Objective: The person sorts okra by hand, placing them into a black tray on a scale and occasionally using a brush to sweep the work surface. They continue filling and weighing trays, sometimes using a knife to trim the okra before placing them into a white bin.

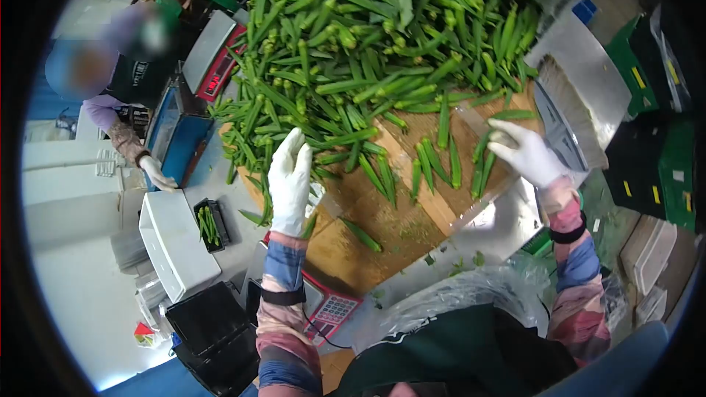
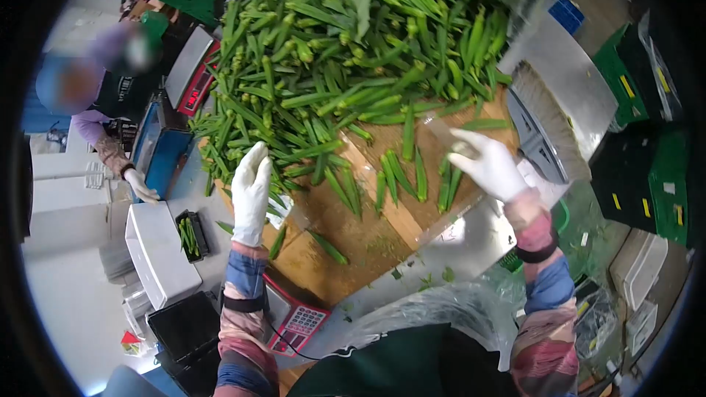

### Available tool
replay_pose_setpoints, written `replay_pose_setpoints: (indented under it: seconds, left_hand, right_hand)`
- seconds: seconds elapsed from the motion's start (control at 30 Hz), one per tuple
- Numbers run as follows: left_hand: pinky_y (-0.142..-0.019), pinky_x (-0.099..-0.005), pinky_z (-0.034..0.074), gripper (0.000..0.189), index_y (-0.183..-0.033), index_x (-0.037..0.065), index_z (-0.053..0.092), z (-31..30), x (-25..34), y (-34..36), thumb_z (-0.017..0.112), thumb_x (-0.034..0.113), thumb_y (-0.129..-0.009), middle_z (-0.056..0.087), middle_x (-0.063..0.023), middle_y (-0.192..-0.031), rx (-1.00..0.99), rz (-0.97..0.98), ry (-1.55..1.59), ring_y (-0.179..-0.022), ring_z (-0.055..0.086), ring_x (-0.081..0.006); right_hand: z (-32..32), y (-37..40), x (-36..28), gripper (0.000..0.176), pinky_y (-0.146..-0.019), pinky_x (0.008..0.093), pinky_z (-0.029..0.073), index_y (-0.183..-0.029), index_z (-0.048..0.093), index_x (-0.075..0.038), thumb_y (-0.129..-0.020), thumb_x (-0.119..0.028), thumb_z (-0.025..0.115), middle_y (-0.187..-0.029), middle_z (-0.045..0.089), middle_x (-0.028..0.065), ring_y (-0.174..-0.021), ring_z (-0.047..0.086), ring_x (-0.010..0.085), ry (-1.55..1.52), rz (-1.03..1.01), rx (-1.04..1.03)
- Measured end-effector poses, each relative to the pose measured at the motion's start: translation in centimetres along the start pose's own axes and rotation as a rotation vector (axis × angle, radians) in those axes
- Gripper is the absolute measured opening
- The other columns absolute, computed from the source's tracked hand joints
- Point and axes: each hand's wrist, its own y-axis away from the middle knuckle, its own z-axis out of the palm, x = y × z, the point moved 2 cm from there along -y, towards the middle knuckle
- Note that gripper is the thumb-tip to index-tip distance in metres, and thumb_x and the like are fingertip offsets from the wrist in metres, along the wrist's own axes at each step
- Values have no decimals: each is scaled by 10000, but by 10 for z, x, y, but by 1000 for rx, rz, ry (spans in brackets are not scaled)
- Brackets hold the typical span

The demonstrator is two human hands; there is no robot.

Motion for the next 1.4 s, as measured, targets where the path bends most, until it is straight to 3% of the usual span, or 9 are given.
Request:
replay_pose_setpoints:
  seconds: [0.13,0.33,0.43,0.6,0.7,0.83,1.0,1.13,1.4]
  left_hand:
    - [-1095,-351,415,488,-1384,0,545,9,19,-61,669,187,-952,597,-162,-1361,18,211,-337,-1268,567,-261]
    - [-1084,-412,420,677,-1401,13,520,13,13,-139,747,343,-855,584,-216,-1349,160,487,-792,-1265,540,-377]
    - [-1121,-642,288,940,-1520,140,391,23,18,-153,808,483,-751,252,-251,-1594,-83,92,-1037,-1454,244,-474]
    - [-1105,-695,279,1020,-1520,258,408,17,13,-166,883,455,-640,193,-237,-1621,-94,-77,-934,-1480,161,-503]
    - [-1097,-653,340,987,-1505,259,425,22,11,-158,878,354,-634,242,-212,-1607,-30,-11,-961,-1447,232,-510]
    - [-1045,-621,383,914,-1496,327,420,32,-6,-134,766,112,-678,374,-152,-1545,5,57,-1006,-1359,404,-439]
    - [-949,-572,464,850,-1462,294,467,29,4,-90,749,99,-685,462,-153,-1442,-58,136,-1093,-1208,505,-420]
    - [-831,-532,528,661,-1310,222,578,36,-3,-37,685,47,-682,554,-147,-1246,-173,296,-1079,-1111,539,-441]
    - [-898,-585,501,426,-1095,134,621,67,-9,77,693,94,-677,534,-153,-1293,-320,297,-956,-1264,459,-443]
  right_hand:
    - [21,-115,-57,551,-990,418,467,-1348,570,-67,-870,-288,730,-1212,634,149,-1140,577,345,404,-401,281]
    - [60,-231,-152,582,-1024,425,459,-1344,553,-33,-861,-309,726,-1283,617,151,-1192,568,343,413,-612,323]
    - [76,-285,-168,705,-1082,425,418,-1398,506,2,-862,-391,738,-1363,570,204,-1265,525,372,425,-431,226]
    - [102,-340,-164,1141,-1202,384,290,-1566,265,-32,-729,-608,784,-1599,303,221,-1466,338,341,309,-242,-146]
    - [112,-342,-160,1197,-1223,381,245,-1596,202,-88,-708,-656,769,-1650,177,203,-1514,241,320,372,-204,-172]
    - [112,-304,-169,921,-1177,380,343,-1554,357,-231,-765,-522,733,-1649,251,90,-1422,418,333,521,-175,-262]
    - [126,-246,-144,813,-1119,570,366,-1465,472,-279,-723,-421,771,-1590,356,70,-1348,494,288,852,-418,-155]
    - [142,-199,-140,700,-1053,549,414,-1407,541,-277,-741,-291,757,-1570,384,51,-1259,535,309,1053,-489,-161]
    - [205,-79,-100,757,-925,543,454,-1468,485,-263,-760,-372,733,-1564,414,-5,-1182,559,307,951,-547,-302]
